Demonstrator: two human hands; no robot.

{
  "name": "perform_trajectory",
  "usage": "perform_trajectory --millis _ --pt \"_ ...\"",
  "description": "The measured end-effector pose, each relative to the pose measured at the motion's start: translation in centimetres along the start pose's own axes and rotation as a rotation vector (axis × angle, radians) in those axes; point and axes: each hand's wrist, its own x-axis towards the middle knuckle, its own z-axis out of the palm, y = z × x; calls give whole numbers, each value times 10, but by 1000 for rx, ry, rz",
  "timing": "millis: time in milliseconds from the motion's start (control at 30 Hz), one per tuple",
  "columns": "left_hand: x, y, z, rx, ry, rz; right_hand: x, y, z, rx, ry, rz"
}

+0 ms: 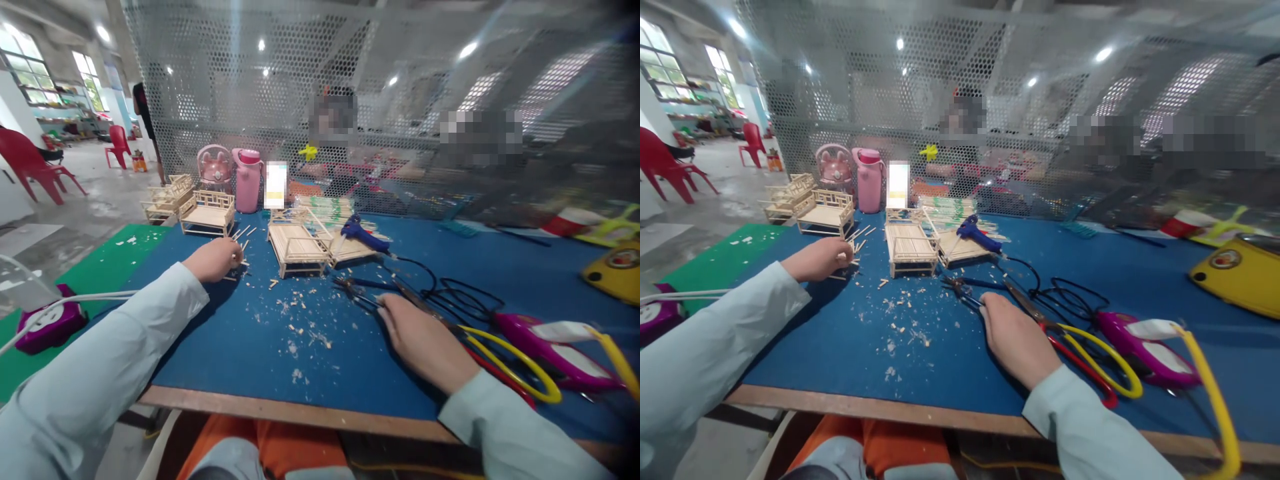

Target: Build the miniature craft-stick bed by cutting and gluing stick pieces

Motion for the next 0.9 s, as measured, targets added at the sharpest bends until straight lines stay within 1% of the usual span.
perform_trajectory --millis 100,167,233,267,300,367,433,467,533,600,633,667,700,733,833,867,900 --pt "-3 3 -6 -33 84 -46 0 -8 -12 164 187 153" --pt "-4 5 -8 -47 101 -61 1 -12 -22 291 294 256" --pt "-6 6 -9 -91 102 -65 2 -15 -30 446 352 306" --pt "-7 8 -10 -118 102 -65 3 -16 -33 538 352 315" --pt "-8 10 -12 -141 106 -60 4 -17 -36 638 329 319" --pt "-11 19 -18 -181 140 -42 8 -21 -40 866 222 322" --pt "-14 35 -24 -253 211 -15 16 -28 -42 1089 112 310" --pt "-16 46 -26 -329 257 -24 20 -33 -43 1183 68 297" --pt "-16 73 -23 -570 314 -51 30 -42 -43 1333 0 269" --pt "-14 99 -13 -939 331 -66 40 -50 -41 1448 -45 253" --pt "-13 110 -7 -1138 310 -82 43 -54 -39 1496 -59 254" --pt "-11 119 1 -1296 247 -96 46 -56 -37 1541 -69 256" --pt "-9 126 8 -1403 221 -134 47 -58 -34 1588 -83 253" --pt "-8 131 14 -1447 238 -152 47 -59 -30 1637 -109 242" --pt "-8 135 25 -1426 385 -104 41 -60 -20 1792 -191 189" --pt "-9 134 27 -1429 403 -90 39 -61 -18 1839 -207 167" --pt "-11 134 28 -1447 394 -87 37 -62 -15 1873 -225 138"
